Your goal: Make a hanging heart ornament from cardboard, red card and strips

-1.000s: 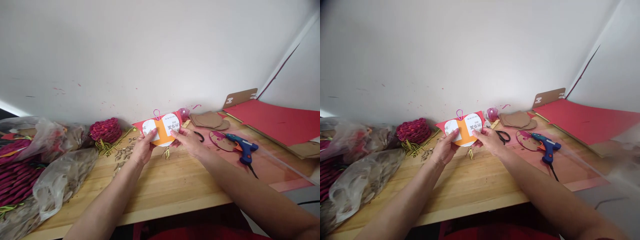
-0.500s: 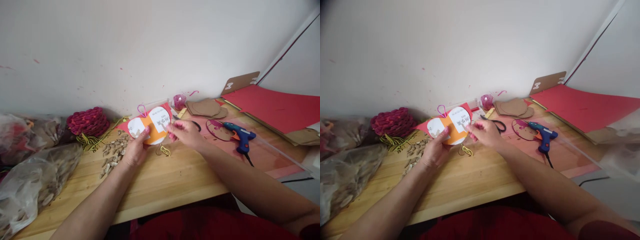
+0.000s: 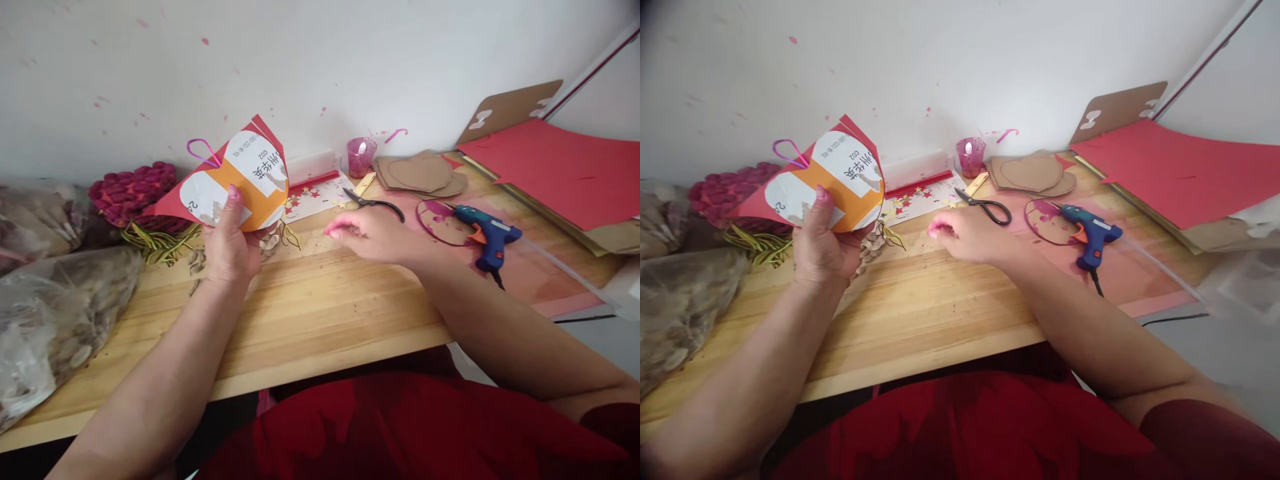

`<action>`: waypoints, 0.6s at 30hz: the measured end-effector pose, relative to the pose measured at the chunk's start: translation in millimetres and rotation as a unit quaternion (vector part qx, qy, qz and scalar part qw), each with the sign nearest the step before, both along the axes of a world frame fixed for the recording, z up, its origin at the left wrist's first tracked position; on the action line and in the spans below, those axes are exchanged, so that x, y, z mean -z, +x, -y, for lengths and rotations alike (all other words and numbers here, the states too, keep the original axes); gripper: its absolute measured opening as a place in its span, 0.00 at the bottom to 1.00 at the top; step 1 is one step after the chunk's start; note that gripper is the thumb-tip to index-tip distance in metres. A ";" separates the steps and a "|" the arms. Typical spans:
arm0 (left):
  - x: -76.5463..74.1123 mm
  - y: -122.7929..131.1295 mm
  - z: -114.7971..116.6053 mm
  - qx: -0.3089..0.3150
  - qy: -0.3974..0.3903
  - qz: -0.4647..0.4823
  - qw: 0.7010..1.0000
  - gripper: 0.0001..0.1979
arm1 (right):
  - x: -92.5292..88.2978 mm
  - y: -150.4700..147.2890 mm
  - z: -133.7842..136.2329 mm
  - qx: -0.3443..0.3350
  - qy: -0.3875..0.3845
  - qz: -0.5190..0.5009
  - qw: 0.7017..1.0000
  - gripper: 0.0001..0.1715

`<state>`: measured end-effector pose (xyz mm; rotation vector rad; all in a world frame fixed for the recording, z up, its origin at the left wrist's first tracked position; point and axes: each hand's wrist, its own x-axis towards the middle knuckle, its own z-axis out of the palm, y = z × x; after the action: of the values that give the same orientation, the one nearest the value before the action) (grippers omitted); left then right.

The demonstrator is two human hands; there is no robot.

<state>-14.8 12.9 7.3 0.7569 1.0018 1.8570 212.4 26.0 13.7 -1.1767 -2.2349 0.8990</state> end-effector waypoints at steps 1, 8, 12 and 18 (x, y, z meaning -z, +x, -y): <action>-0.3 -1.0 -1.2 -0.015 0.005 0.000 1.000 0.18 | -0.5 0.3 1.0 -0.014 0.018 0.039 0.999 0.10; 6.4 -3.2 -6.6 -0.037 0.002 -0.022 0.999 0.27 | 4.1 -0.1 0.3 -0.137 -0.050 0.044 0.988 0.18; 8.2 -2.3 -6.6 -0.034 -0.003 -0.042 0.999 0.29 | 19.0 -6.3 3.6 -0.110 0.106 0.127 0.980 0.27; 3.9 -0.9 -6.4 -0.044 -0.005 -0.038 0.998 0.32 | 15.1 -11.0 20.1 -0.315 0.059 0.156 0.934 0.34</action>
<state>-15.7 19.3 3.4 0.7938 1.1071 1.9099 201.4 5.9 -1.4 -0.5654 -2.9609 0.8202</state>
